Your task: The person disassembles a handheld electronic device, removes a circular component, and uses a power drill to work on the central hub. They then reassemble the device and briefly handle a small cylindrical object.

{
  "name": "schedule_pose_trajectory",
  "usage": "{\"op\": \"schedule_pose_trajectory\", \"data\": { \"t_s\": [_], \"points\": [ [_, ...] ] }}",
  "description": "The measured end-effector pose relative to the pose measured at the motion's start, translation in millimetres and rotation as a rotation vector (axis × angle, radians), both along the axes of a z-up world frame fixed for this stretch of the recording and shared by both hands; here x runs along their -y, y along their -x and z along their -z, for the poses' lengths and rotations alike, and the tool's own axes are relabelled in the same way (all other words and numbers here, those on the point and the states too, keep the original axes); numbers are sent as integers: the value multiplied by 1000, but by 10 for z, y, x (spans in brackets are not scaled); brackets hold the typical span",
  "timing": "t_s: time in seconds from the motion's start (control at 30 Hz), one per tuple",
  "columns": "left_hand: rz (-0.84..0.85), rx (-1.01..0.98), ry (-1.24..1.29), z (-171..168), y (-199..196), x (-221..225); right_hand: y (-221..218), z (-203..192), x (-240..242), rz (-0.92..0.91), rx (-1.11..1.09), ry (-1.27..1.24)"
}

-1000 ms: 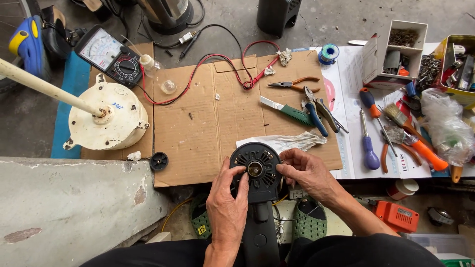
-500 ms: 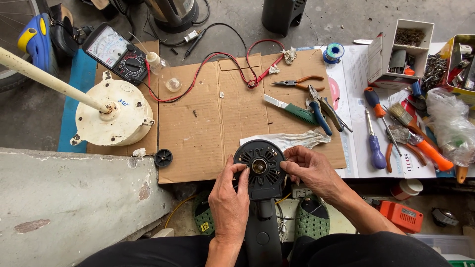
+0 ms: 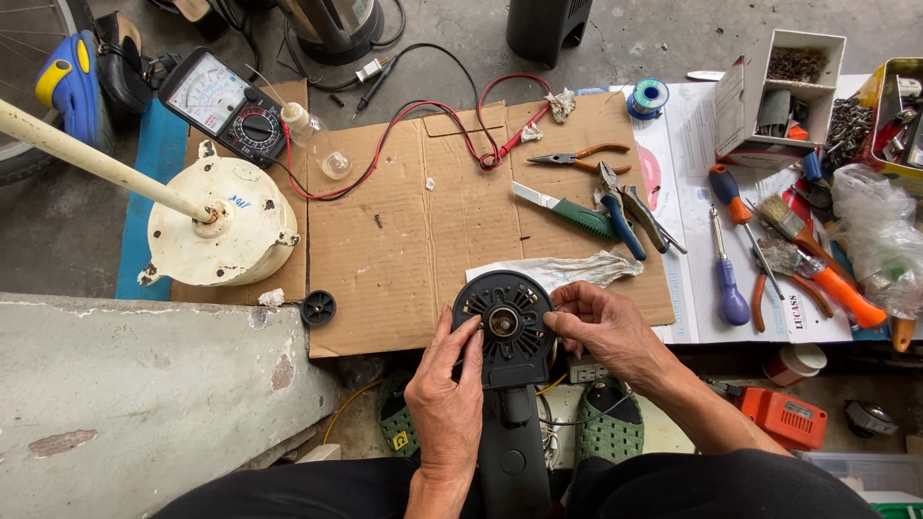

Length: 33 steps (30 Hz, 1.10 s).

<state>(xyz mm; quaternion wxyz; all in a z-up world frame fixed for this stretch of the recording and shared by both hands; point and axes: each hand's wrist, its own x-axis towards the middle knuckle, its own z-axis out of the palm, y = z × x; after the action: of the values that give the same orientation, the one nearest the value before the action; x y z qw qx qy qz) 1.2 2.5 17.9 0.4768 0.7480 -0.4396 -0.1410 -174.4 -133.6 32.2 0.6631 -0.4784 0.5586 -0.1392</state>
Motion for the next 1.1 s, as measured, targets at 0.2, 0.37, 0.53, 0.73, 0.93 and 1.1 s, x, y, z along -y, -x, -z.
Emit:
{"op": "schedule_pose_trajectory", "data": {
  "t_s": [0.2, 0.37, 0.53, 0.73, 0.93, 1.1],
  "points": [
    [-42, -44, -48, 13, 1, -1, -5, -6, -3, 1, 12, 3],
    [-54, 25, -17, 57, -3, 26, -2, -12, 0, -4, 12, 11],
    [-44, 37, -21, 67, -4, 21, 9, 20, -1, -8, 30, 6],
    [-46, 91, 15, 89, -3, 15, 1, 13, 8, -14, 24, 9],
    [3, 147, 23, 63, -1, -34, -18, -31, 0, -16, -18, 12],
    [-4, 103, -38, 91, 2, -75, -9, -13, -4, -26, -1, 38]
  ]
}}
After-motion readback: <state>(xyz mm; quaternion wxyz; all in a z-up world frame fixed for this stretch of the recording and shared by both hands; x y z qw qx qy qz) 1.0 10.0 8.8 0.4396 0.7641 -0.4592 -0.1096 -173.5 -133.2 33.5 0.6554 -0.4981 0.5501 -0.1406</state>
